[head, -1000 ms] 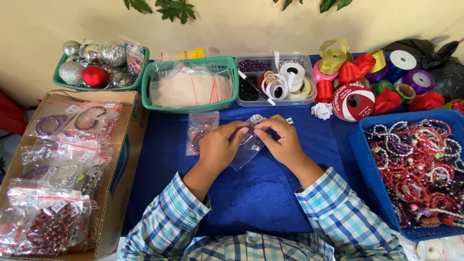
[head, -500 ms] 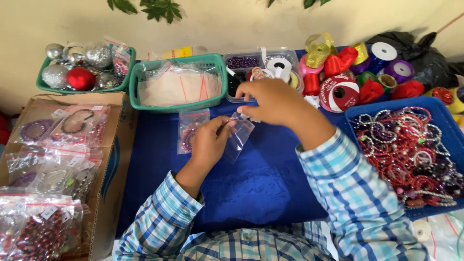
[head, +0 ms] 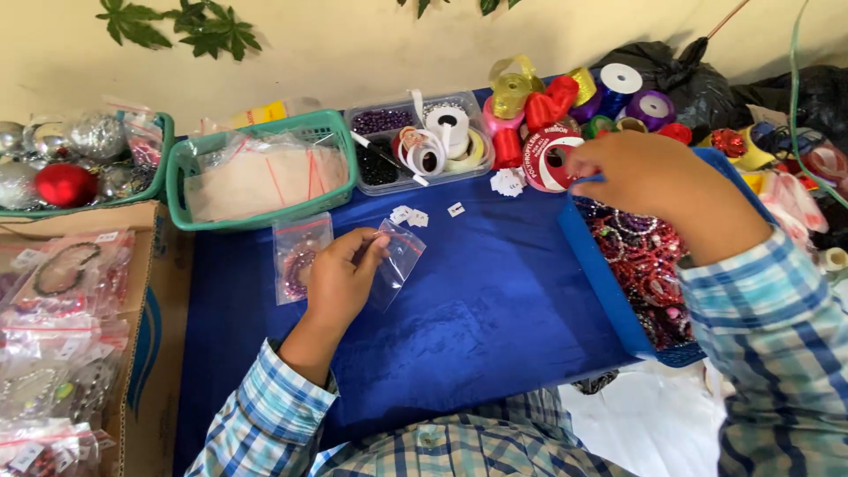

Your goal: Packing beaded bracelets into small individual plastic bags.

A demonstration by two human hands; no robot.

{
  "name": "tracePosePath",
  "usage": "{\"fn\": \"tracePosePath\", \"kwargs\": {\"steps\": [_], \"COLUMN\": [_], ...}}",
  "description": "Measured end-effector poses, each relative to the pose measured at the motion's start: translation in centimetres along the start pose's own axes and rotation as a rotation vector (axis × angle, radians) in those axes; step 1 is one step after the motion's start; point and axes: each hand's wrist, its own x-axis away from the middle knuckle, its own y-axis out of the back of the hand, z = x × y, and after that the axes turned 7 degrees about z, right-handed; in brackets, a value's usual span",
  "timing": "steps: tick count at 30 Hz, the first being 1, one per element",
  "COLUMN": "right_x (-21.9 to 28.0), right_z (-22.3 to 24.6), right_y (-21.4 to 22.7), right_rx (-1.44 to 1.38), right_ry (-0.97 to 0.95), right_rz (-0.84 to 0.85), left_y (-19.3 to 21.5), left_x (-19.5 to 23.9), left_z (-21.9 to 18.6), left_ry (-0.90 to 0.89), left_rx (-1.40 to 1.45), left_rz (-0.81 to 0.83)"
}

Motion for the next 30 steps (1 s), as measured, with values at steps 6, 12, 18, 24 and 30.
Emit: {"fn": "tracePosePath", "kwargs": {"steps": [6, 12, 18, 24, 30], "right_x": [-1.2, -1.4, -1.5, -0.8, -0.3], "right_z": [-10.4, -12.5, -12.4, -13.1, -12.6], "right_y": [-8.5, -12.4, -13.1, -12.0, -10.9], "right_rx": [-0.166, -0.289, -0.315, -1.001, -1.110], "right_ry": [-0.049, 0.020, 0.011, 0.056, 0.078], "right_rz": [0.068, 0.139, 0.179, 0.088, -0.060], "left_y": [0.0, -0.2, -0.1, -0.3, -0.3], "left_x": [0.2, 0.1, 0.0, -0.1, -0.1], "left_z": [-0.7, -0.2, -0.4, 0.1, 0.1], "left_ry": [-0.001, -0.002, 0.031, 0.027, 0.047], "left_rx": [-0.005, 0.019, 0.005, 0.016, 0.015], "left_rz": [-0.010, 0.001, 0.025, 0.028, 0.038]}}
